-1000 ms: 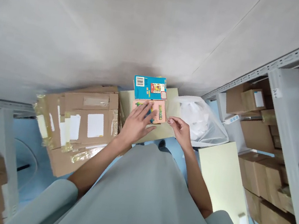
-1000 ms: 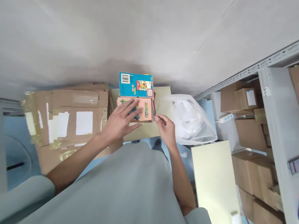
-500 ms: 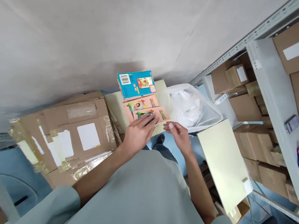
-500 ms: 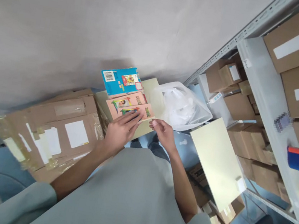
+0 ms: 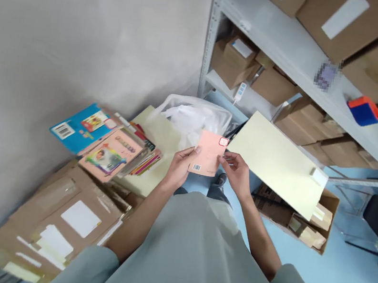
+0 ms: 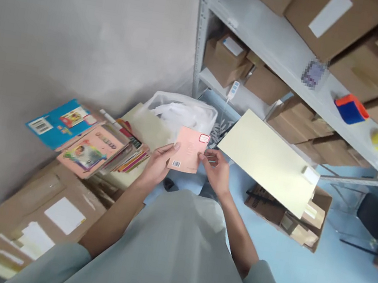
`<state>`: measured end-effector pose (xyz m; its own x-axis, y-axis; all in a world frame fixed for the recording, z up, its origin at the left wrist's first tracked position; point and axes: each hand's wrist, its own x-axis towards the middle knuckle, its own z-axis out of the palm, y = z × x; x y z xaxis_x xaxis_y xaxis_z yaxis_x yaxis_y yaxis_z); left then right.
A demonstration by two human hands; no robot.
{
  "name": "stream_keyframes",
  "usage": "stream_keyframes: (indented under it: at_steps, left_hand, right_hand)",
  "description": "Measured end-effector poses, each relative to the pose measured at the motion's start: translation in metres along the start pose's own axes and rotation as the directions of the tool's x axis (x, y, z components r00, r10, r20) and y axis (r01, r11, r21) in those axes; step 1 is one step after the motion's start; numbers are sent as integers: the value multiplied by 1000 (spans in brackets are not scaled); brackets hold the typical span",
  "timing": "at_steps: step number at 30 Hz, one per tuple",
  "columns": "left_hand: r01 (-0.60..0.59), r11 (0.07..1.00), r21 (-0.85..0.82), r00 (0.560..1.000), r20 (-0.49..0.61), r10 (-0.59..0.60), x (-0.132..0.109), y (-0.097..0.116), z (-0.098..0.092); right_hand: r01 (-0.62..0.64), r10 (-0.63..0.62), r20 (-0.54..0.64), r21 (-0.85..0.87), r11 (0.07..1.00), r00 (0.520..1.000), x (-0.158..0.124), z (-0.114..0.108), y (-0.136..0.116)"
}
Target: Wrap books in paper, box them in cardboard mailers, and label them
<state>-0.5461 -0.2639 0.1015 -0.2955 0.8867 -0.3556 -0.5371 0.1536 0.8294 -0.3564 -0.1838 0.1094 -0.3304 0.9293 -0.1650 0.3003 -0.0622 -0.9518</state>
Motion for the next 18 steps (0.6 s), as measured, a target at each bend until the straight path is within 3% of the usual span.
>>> stream_keyframes:
  at_steps: [4, 8, 14, 18]
  left_hand:
    - [107, 993, 44, 986, 120, -112, 35, -21, 61]
    - [138, 981, 139, 976, 149, -158, 72, -47, 130]
    - [146, 949, 278, 963, 179, -201, 128, -82, 234]
    - [149, 940, 308, 955, 200, -217, 154, -99, 289]
  right_hand:
    - [-34, 40, -37, 151, 988, 999, 15, -66, 29]
    - [-36, 66, -107, 258, 965, 992, 37, -139, 60]
    - [-5, 64, -197, 286, 958, 978, 79, -249, 93]
    - [-11, 75, -224, 274, 962, 972, 101, -305, 108]
